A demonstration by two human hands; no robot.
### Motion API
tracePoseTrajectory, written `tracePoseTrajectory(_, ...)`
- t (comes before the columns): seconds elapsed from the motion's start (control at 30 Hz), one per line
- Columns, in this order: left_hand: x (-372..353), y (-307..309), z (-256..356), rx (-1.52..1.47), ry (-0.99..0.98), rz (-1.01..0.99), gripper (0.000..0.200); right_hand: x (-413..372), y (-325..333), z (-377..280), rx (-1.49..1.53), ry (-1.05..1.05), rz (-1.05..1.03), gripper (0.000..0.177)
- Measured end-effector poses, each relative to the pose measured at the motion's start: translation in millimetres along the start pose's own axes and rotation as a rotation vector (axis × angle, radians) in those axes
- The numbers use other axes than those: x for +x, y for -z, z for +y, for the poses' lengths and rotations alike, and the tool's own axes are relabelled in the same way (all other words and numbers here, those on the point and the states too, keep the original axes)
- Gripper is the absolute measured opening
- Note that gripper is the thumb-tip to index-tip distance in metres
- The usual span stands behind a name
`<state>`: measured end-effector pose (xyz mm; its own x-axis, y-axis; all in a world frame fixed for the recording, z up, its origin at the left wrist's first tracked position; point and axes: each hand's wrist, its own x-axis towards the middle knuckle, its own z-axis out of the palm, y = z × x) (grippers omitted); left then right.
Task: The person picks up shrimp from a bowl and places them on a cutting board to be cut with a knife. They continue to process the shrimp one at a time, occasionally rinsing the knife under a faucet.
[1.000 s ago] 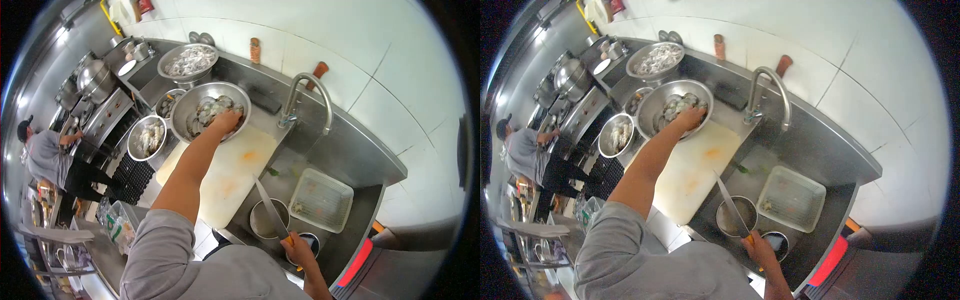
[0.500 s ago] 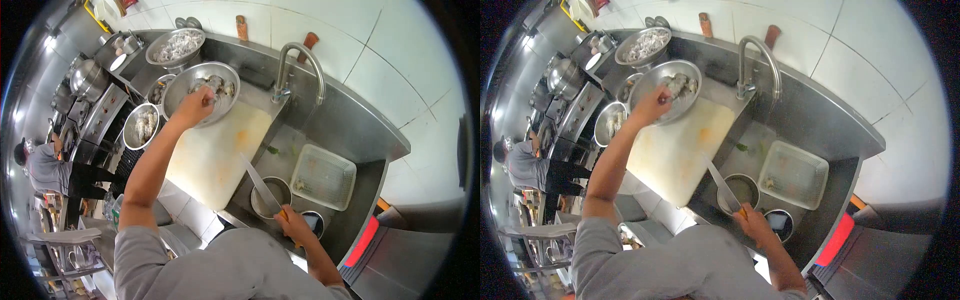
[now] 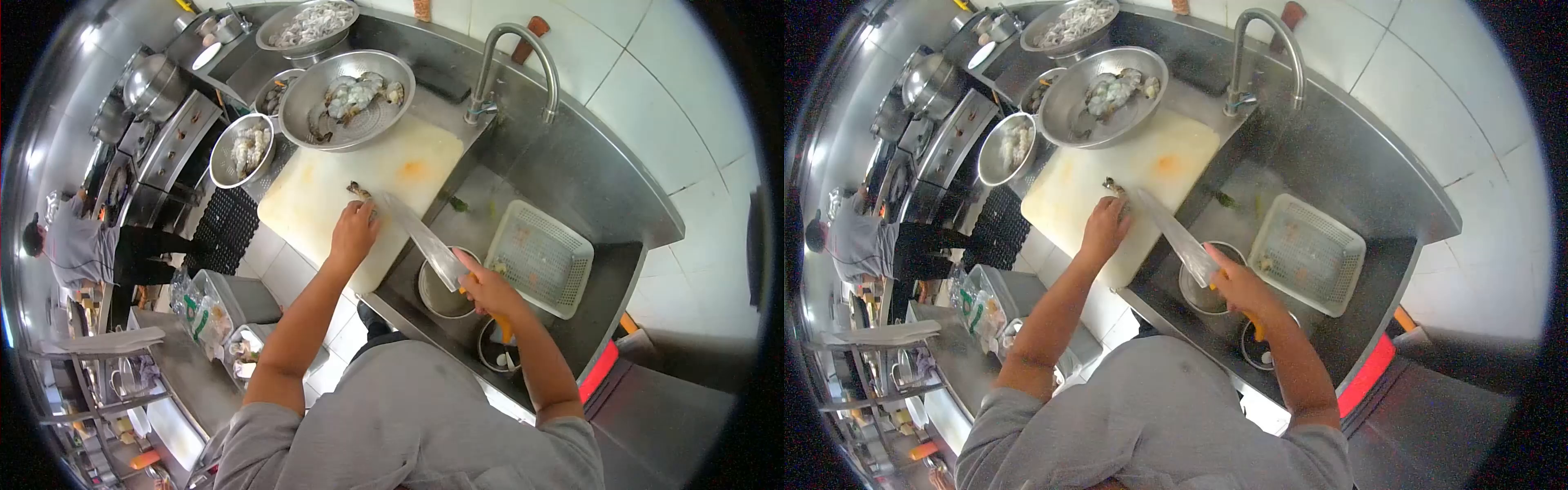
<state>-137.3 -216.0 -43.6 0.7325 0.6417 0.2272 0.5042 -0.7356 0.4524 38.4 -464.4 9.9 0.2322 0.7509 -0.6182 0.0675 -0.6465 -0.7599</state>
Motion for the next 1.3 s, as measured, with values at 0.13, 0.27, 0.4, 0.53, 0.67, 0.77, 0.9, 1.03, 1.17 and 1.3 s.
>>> tracePoseTrajectory(0.13,-15,3,4,-0.135,0.216,-0.004,0.039,23,12,-6,-0.071,0.04,-0.113,0.059)
tracePoseTrajectory(0.27,-22,36,16,-0.071,0.458,-0.14,0.05,48,24,-8,-0.047,0.069,-0.167,0.056)
tracePoseTrajectory(0.4,-34,19,-8,0.075,-0.082,-0.093,0.072,75,35,-11,-0.085,0.079,-0.209,0.054)
tracePoseTrajectory(0.53,-34,11,1,0.049,0.048,-0.312,0.082,97,41,-13,-0.099,0.13,-0.252,0.054)
tracePoseTrajectory(0.67,-34,4,1,0.115,0.044,-0.32,0.083,98,40,-25,-0.127,0.12,-0.263,0.054)
tracePoseTrajectory(0.77,-35,4,-2,0.109,0.038,-0.307,0.082,88,37,-33,-0.144,0.116,-0.245,0.053)
tracePoseTrajectory(0.9,-36,3,-1,0.1,0.038,-0.296,0.08,66,33,-28,-0.18,0.12,-0.2,0.053)
tracePoseTrajectory(1.03,-37,-2,-5,0.124,0.027,-0.285,0.081,32,22,-15,-0.162,0.083,-0.141,0.055)
tracePoseTrajectory(1.17,-39,-4,-6,0.131,0.01,-0.259,0.083,-9,-2,-17,-0.208,0.014,-0.042,0.055)
tracePoseTrajectory(1.3,-39,-3,-4,0.139,0.011,-0.254,0.085,-28,-35,-2,-0.199,-0.018,0.029,0.055)
